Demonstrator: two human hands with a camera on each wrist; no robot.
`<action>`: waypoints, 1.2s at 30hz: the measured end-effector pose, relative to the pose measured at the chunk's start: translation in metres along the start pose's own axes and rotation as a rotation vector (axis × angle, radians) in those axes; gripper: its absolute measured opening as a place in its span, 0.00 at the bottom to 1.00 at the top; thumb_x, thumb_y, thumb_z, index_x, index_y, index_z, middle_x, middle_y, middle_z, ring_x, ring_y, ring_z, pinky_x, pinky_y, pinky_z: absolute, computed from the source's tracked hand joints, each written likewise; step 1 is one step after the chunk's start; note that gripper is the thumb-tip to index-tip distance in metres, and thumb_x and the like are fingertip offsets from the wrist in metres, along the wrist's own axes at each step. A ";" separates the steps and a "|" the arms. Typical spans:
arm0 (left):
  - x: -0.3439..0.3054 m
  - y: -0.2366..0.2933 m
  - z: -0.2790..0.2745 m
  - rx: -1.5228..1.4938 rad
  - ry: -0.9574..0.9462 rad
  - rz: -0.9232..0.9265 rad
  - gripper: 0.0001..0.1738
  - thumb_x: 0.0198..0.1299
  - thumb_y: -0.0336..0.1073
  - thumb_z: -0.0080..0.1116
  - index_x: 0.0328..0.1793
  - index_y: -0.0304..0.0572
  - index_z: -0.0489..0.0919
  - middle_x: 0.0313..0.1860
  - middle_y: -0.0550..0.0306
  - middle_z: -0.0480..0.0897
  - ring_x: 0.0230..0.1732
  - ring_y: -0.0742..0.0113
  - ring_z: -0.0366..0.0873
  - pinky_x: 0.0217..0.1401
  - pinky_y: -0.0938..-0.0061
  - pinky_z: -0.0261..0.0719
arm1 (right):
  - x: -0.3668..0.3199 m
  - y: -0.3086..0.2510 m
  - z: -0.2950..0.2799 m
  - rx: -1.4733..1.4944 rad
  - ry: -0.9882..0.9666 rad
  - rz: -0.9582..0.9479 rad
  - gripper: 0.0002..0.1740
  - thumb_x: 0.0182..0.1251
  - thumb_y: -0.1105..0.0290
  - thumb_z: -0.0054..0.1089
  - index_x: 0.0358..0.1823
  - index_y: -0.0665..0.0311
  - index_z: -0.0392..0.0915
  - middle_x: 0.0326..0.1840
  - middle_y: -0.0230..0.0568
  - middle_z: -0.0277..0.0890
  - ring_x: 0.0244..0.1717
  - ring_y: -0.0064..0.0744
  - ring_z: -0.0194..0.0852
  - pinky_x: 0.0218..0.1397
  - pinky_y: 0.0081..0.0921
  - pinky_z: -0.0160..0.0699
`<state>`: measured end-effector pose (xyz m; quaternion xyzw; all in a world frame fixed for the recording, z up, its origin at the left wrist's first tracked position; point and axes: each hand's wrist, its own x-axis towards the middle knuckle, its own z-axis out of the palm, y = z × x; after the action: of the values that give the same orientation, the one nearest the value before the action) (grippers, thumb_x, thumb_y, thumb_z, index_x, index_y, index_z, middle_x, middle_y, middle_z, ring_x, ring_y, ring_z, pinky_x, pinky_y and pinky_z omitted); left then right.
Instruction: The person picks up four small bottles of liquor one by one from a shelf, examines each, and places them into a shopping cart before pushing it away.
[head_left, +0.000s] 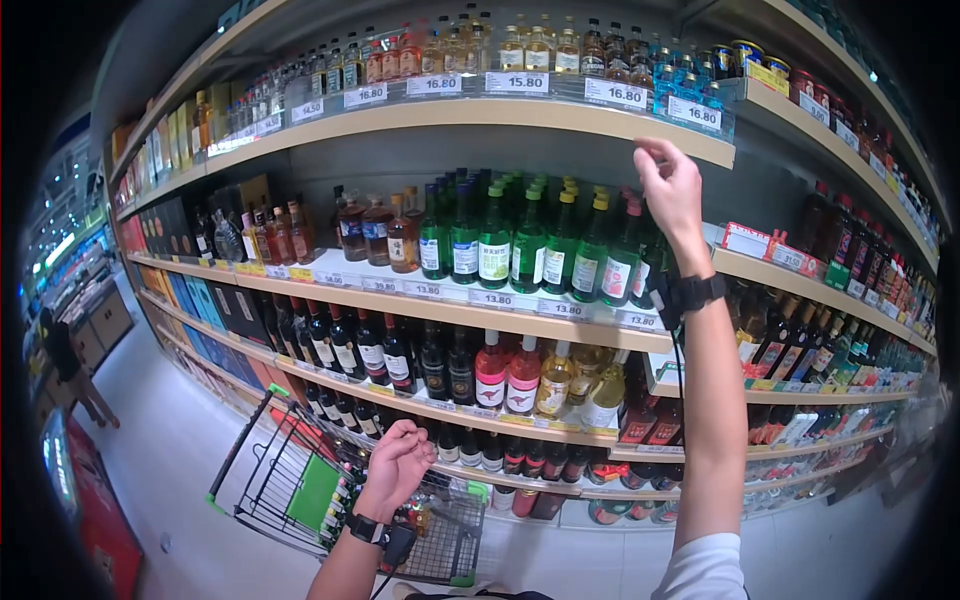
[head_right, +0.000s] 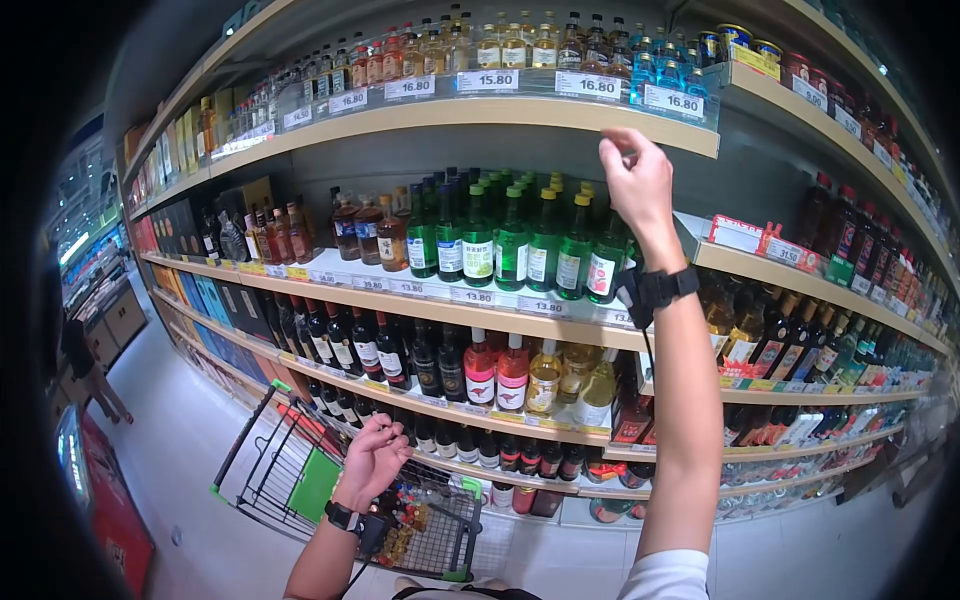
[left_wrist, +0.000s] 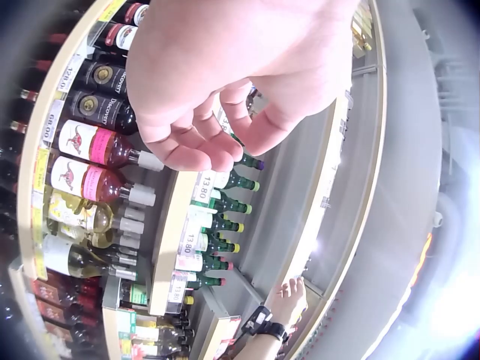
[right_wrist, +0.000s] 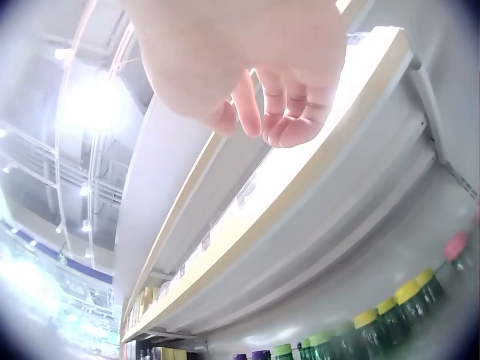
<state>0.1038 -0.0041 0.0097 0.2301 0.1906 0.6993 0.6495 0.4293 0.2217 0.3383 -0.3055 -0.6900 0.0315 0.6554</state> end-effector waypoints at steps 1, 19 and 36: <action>0.000 -0.001 0.000 -0.011 -0.005 0.004 0.08 0.65 0.23 0.50 0.47 0.44 0.74 0.40 0.56 0.77 0.40 0.64 0.76 0.48 0.69 0.75 | 0.013 0.002 0.002 -0.024 0.009 -0.054 0.15 0.67 0.65 0.62 0.51 0.64 0.84 0.38 0.42 0.86 0.34 0.24 0.81 0.42 0.24 0.80; -0.024 -0.005 -0.012 -0.098 0.018 0.032 0.08 0.63 0.26 0.51 0.47 0.43 0.74 0.42 0.54 0.78 0.42 0.62 0.76 0.49 0.66 0.76 | 0.168 -0.027 0.033 -0.988 -0.020 -0.217 0.17 0.71 0.60 0.56 0.56 0.54 0.82 0.65 0.42 0.74 0.64 0.59 0.66 0.65 0.53 0.69; -0.033 -0.004 0.006 -0.042 0.034 0.023 0.07 0.63 0.33 0.55 0.47 0.44 0.74 0.39 0.57 0.75 0.39 0.64 0.72 0.48 0.68 0.74 | 0.185 -0.002 0.032 -0.396 -0.008 -0.192 0.21 0.61 0.64 0.70 0.56 0.58 0.83 0.53 0.47 0.85 0.56 0.45 0.83 0.61 0.36 0.79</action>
<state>0.1118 -0.0367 0.0100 0.2069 0.1842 0.7143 0.6427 0.4071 0.3172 0.4986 -0.3612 -0.7112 -0.1659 0.5798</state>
